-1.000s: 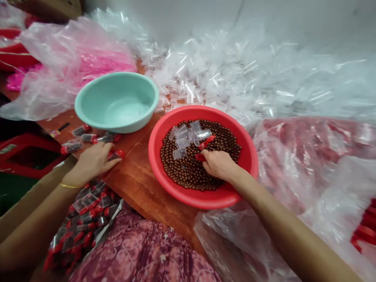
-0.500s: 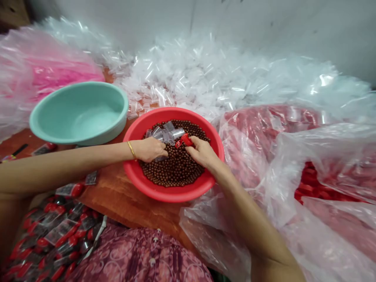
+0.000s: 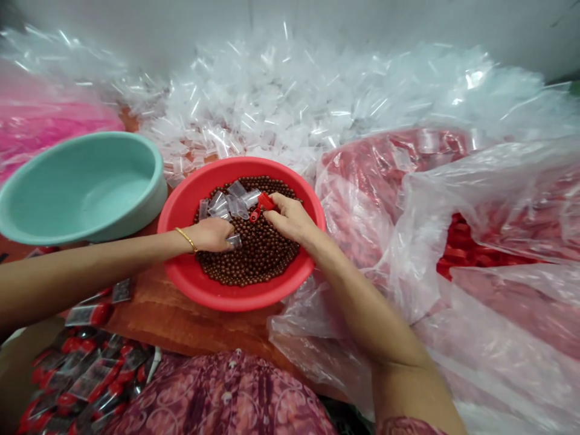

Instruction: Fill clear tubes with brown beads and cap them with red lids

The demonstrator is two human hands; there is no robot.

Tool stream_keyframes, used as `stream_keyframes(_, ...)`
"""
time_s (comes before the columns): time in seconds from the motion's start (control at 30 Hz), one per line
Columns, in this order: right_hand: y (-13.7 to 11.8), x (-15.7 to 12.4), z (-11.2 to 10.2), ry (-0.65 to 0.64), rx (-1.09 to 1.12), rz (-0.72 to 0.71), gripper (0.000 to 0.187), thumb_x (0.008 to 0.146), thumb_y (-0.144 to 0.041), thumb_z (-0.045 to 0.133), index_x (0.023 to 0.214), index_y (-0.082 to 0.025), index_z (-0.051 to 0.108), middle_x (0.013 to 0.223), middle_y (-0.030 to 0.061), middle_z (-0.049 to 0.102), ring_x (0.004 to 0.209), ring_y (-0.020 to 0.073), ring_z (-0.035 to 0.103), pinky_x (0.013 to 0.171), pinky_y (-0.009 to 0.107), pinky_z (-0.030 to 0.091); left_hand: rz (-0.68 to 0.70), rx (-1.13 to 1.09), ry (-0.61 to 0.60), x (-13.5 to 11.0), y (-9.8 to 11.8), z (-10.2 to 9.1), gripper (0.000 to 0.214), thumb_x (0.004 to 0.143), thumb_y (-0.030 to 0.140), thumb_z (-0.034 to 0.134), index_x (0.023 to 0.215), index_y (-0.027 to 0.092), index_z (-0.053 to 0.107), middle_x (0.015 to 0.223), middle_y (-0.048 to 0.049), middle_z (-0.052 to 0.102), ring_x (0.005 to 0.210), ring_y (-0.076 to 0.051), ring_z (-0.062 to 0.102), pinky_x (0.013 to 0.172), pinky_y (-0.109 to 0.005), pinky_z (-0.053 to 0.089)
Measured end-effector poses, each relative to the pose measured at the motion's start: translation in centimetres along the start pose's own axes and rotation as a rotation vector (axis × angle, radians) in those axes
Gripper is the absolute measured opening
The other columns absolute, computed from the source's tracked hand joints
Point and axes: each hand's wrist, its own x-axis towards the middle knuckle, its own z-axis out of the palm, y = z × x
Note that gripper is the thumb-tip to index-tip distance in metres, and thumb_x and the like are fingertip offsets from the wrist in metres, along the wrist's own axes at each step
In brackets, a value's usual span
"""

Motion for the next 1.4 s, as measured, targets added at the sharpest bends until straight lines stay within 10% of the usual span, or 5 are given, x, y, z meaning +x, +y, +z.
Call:
stream_keyframes(0.2,-0.1,0.1,-0.2,0.044,0.032,-0.060,0.017,0.065,-0.024,0.049,0.079,-0.019,0.057,0.073,-0.0016,0.055,0.065,0.0129,0.046,0.058,0.025,0.036,-0.230,-0.537,-0.230,3.3,1.3,1.6,0.023,0.060,0.022,0.071,0.048,0.015,0.052,0.041,-0.0022,0.052,0.044,-0.016,0.053,0.055,-0.031,0.048)
stream_keyframes(0.47,-0.6,0.2,-0.4,0.168,0.160,-0.024,0.015,0.064,-0.026,0.048,0.078,-0.022,0.049,0.058,-0.0061,0.045,0.051,0.0104,0.041,0.051,0.026,0.035,-0.105,-0.969,0.010,6.6,4.6,4.4,0.015,0.069,0.022,0.069,0.070,0.014,0.056,0.055,0.0033,0.052,0.051,-0.009,0.049,0.056,-0.024,0.045)
stream_keyframes(0.83,-0.6,0.2,-1.0,0.286,0.211,0.014,0.020,0.068,-0.034,0.046,0.085,-0.024,0.047,0.056,-0.0063,0.034,0.045,0.0104,0.033,0.046,0.026,0.035,0.293,-1.365,0.017,0.7,2.2,0.4,0.027,0.067,0.016,0.072,0.091,0.015,0.060,0.094,-0.0018,0.066,0.089,-0.010,0.060,0.094,-0.028,0.042)
stream_keyframes(1.03,-0.6,-0.1,-0.7,0.255,0.282,0.013,0.021,0.068,-0.038,0.053,0.082,-0.022,0.050,0.053,-0.0081,0.033,0.043,0.0082,0.031,0.042,0.023,0.032,0.281,-1.557,-0.171,-1.6,1.6,0.8,0.036,0.074,0.030,0.072,0.103,0.018,0.056,0.102,-0.0073,0.067,0.082,-0.014,0.066,0.085,-0.033,0.048)
stream_keyframes(1.4,-1.3,-1.1,-0.1,0.101,0.183,-0.035,0.029,0.077,-0.052,0.050,0.078,-0.022,0.048,0.059,-0.0063,0.041,0.045,0.0077,0.038,0.044,0.022,0.036,0.334,-1.437,0.085,-1.4,1.7,1.1,0.026,0.071,0.018,0.070,0.093,0.014,0.055,0.080,0.0020,0.060,0.069,-0.006,0.057,0.069,-0.022,0.046)
